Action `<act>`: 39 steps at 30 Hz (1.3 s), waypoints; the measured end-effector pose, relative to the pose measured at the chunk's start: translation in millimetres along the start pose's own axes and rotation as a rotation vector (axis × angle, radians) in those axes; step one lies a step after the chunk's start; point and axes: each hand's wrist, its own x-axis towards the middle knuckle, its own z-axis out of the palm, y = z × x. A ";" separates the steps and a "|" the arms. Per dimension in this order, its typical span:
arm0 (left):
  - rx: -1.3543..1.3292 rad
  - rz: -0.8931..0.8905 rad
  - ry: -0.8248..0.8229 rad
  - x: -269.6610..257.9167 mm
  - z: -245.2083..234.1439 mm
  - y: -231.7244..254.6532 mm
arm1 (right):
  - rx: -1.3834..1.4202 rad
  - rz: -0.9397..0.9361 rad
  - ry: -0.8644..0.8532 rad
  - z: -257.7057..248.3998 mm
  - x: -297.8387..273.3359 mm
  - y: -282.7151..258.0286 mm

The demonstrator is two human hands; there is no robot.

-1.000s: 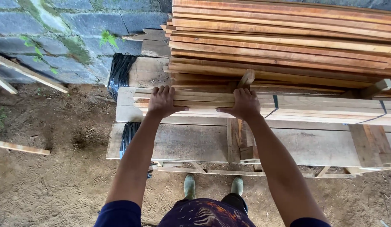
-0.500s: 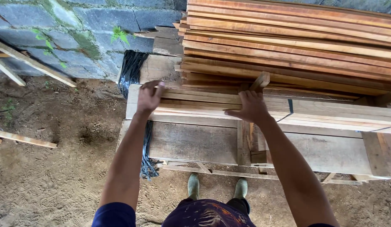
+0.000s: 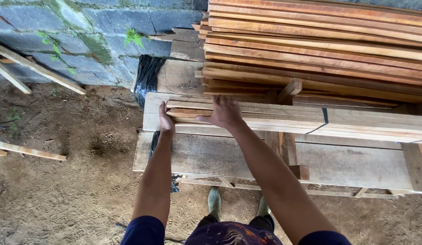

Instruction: Bundling long thin strips of wood together using elastic straps.

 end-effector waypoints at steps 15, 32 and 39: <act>-0.106 -0.100 0.091 1.9 7.6 11.4 | 0.085 -0.097 -0.143 8.0 1.0 12.3; -0.395 -0.121 0.265 -41.3 29.5 11.1 | 0.008 -0.040 -0.107 5.8 -1.3 4.6; -0.432 -0.118 0.293 -29.8 26.3 4.7 | 0.043 0.001 -0.187 8.4 6.1 7.5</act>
